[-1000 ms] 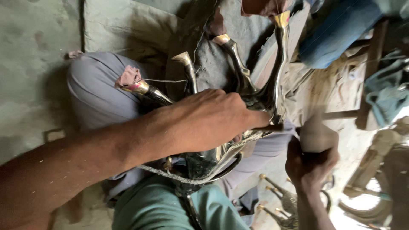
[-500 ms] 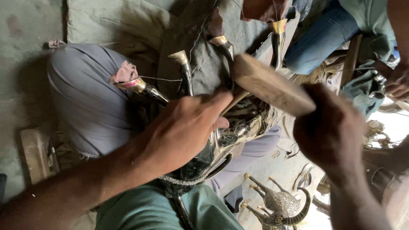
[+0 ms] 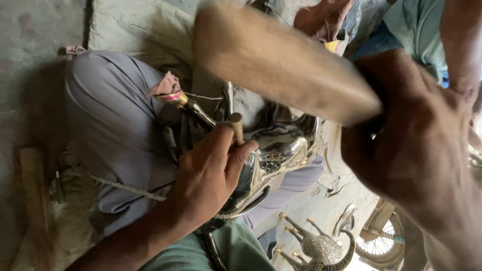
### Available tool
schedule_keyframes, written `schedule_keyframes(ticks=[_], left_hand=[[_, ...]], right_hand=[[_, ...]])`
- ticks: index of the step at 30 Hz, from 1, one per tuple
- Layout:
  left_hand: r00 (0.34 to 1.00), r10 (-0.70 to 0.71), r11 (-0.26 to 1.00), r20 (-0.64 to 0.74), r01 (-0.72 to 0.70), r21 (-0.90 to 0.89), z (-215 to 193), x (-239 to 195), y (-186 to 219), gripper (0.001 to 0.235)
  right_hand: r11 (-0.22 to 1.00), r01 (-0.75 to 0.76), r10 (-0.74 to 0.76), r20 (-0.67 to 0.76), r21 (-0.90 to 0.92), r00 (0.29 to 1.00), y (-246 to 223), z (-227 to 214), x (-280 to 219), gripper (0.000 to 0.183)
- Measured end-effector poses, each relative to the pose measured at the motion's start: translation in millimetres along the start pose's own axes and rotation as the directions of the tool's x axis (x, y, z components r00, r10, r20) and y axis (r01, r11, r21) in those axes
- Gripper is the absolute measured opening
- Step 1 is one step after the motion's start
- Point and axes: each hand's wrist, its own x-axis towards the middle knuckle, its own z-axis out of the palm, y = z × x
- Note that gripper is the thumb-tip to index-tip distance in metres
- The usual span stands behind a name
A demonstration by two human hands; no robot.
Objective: The person sits cross-legged on the floor and repeatedly strikes a metal animal figurine with a hammer and chisel to shape or emboss its surface. The person holds the figurine steady with one hand while striking with the other.
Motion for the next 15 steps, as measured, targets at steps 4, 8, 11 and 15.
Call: schedule_keyframes(ticks=[4, 8, 11, 15], left_hand=[[0.999, -0.018, 0.999, -0.039, 0.017, -0.027, 7, -8, -6, 0.024], [0.991, -0.009, 0.999, -0.132, 0.004, -0.036, 15, -16, -13, 0.025], [0.974, 0.115, 0.988, -0.195, -0.092, 0.124, 20, -22, -19, 0.027], [0.970, 0.131, 0.990, -0.202, -0.116, 0.084, 25, -28, -26, 0.026]], right_hand=[[0.981, 0.062, -0.065, -0.011, -0.185, 0.998, -13, -12, 3, 0.017], [0.994, 0.002, 0.002, 0.040, -0.112, 0.999, -23, -19, -2, 0.019], [0.981, 0.048, -0.059, -0.056, -0.189, 0.997, -33, -25, -7, 0.023], [0.982, -0.073, 0.066, -0.043, -0.177, 0.997, -44, -28, -6, 0.023]])
